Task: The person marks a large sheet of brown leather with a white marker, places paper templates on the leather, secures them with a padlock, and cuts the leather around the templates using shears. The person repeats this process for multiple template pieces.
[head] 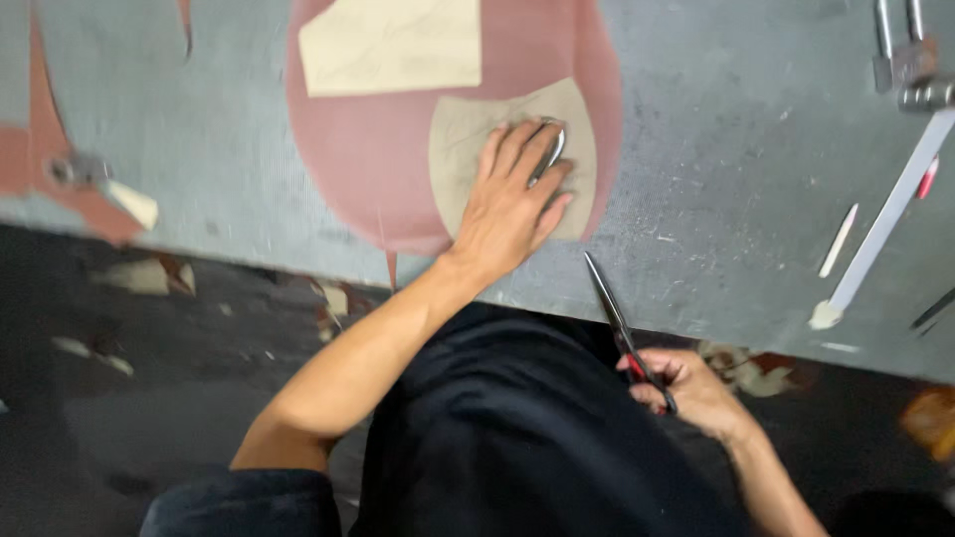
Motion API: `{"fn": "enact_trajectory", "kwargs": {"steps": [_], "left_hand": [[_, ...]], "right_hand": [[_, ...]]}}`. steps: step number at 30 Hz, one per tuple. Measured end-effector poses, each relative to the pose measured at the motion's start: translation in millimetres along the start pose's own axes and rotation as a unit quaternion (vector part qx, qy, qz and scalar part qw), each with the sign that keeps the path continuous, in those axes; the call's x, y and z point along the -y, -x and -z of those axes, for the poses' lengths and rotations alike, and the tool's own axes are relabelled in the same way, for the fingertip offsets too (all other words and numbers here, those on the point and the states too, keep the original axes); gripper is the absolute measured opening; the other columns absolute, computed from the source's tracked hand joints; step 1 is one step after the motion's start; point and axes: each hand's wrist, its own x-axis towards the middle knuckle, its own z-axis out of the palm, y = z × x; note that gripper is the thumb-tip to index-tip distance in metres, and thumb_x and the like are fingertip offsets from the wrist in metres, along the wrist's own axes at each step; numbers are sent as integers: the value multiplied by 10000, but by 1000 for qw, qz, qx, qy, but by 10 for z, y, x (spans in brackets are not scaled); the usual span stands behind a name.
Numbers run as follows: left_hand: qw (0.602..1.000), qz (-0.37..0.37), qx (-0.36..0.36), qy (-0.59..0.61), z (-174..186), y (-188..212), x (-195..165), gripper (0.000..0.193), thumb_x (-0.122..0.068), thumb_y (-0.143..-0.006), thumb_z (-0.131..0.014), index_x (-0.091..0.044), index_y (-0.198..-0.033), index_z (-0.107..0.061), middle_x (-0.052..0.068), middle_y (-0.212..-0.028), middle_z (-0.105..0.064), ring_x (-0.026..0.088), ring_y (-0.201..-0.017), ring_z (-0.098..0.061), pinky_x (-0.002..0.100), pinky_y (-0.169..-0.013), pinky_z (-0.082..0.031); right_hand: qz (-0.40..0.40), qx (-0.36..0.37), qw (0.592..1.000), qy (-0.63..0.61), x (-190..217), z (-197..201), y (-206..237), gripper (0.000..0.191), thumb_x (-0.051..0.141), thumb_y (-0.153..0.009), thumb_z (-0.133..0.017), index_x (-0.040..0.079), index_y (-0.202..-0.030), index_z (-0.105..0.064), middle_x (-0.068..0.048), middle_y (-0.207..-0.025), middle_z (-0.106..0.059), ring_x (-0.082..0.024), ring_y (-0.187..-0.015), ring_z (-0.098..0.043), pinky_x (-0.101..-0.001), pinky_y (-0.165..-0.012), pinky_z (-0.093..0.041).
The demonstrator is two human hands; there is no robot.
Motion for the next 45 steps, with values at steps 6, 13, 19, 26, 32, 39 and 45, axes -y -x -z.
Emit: {"fn": "enact_trajectory", "kwargs": {"steps": [6,13,19,26,32,39,45], "left_hand": [[997,-36,61,-22,-261,-166,206,555,-334,-906,-803,-67,-1348,-600,243,-1546,-388,425,-1458,-324,640,-1233,-214],[995,-19,94,-12,-386,-108,240,788,-457,-798,-883,-111,-1431,-564,214,-1614,-303,421,-1534,-213,655,-1266,-153],[995,-33,94,-9,-383,-94,246,857,-488,-800,-911,-113,-1472,-534,209,-1643,-263,417,-1558,-179,657,-1286,-135],[995,-29,98,-5,-408,-80,252,865,-478,-795,-914,-105,-1475,-532,213,-1646,-258,418,-1562,-172,658,-1287,-131],[995,-31,95,-4,-434,-70,259,865,-493,-804,-910,-103,-1477,-532,214,-1652,-245,419,-1564,-167,662,-1290,-125],[995,-33,97,-2,-435,-45,273,870,-490,-808,-908,-108,-1489,-526,209,-1657,-244,416,-1569,-159,661,-1294,-125],[995,-35,91,-7,-456,-49,272,885,-513,-812,-909,-105,-1494,-521,206,-1656,-237,411,-1567,-150,670,-1292,-113]], "right_hand": [[103,-58,987,-109,-55,-899,-155,342,61,-803,-791,73,-1142,-749,42,-711,-634,-53,-596,-561,-239,-559,-474],[153,-149,956,-201,264,-1613,-329,313,122,-815,-834,63,-1103,-726,59,-748,-626,-38,-661,-553,-219,-597,-455],[156,-205,931,-258,407,-1884,-373,343,138,-809,-847,41,-1109,-711,70,-757,-631,-29,-670,-535,-213,-606,-451],[171,-234,929,-232,367,-1902,-407,355,140,-804,-863,38,-1112,-717,79,-746,-590,-19,-671,-493,-200,-612,-421],[161,-265,924,-224,376,-1940,-424,364,136,-790,-869,44,-1107,-715,75,-714,-605,-22,-638,-507,-201,-596,-428],[163,-279,917,-234,403,-1979,-422,353,127,-794,-863,48,-1103,-713,66,-711,-633,-15,-630,-526,-192,-604,-449],[173,-278,918,-222,412,-1966,-404,334,132,-798,-860,47,-1084,-710,66,-683,-611,-16,-599,-504,-191,-582,-434]]}}
